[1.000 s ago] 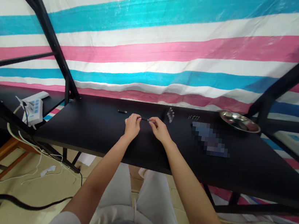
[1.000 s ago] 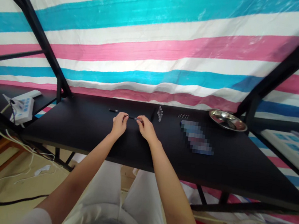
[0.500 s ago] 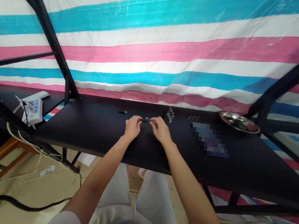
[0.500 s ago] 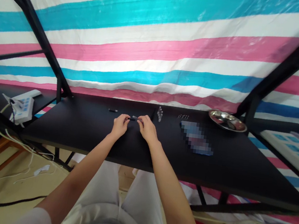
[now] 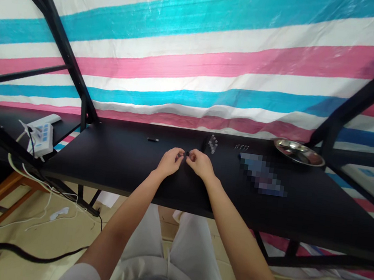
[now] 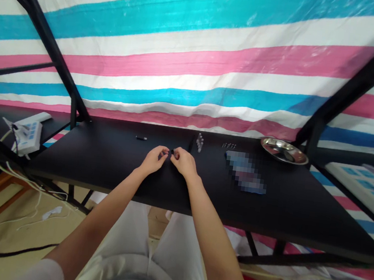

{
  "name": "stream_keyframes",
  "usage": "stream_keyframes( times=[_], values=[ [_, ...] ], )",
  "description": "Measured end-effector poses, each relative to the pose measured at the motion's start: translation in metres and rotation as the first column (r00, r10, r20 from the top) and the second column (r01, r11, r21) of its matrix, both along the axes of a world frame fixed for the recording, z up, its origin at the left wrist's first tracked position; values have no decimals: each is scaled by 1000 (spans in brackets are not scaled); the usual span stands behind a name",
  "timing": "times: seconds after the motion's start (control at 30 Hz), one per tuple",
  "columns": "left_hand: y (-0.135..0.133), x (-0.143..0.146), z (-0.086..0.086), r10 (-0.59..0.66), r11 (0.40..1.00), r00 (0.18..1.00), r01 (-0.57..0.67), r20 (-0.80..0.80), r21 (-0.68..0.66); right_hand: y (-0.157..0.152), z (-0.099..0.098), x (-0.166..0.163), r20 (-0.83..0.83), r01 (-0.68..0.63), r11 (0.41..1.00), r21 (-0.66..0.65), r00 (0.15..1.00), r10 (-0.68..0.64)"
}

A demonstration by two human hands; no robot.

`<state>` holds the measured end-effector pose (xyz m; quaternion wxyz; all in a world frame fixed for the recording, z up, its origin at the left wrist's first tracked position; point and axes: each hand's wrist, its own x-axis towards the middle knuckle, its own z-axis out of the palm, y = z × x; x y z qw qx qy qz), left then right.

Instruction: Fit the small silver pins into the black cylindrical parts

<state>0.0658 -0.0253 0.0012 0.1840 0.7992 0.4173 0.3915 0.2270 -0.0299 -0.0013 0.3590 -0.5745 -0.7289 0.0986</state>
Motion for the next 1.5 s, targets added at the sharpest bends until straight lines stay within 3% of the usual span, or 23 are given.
stream_keyframes(
  times=[0.13,0.23,0.5,0.8,1.07,1.27,1.37,1.5],
  values=[
    [0,-1,1,38,999,999,-37,-23,38,4,0,14,-37,313,947,-76,948,-316],
    [1,-2,1,54,997,998,-53,-16,49,8,-2,24,-37,423,896,-135,902,-431],
    [0,-3,2,65,997,998,-65,-10,33,17,-8,28,2,447,875,-186,891,-454],
    [1,-4,1,88,996,996,-87,-14,16,20,-18,36,7,437,886,-156,897,-441],
    [2,-3,0,102,995,995,-102,-17,12,15,-12,50,58,568,792,-224,819,-571],
    [2,-3,-1,104,994,995,-104,-5,13,17,-12,51,63,597,775,-206,799,-598],
    [2,-2,-2,162,987,986,-163,35,11,14,-10,48,78,610,759,-226,788,-610],
    [10,-9,3,344,939,936,-345,76,-1,7,-2,43,-15,622,762,-182,773,-635]
  ],
)
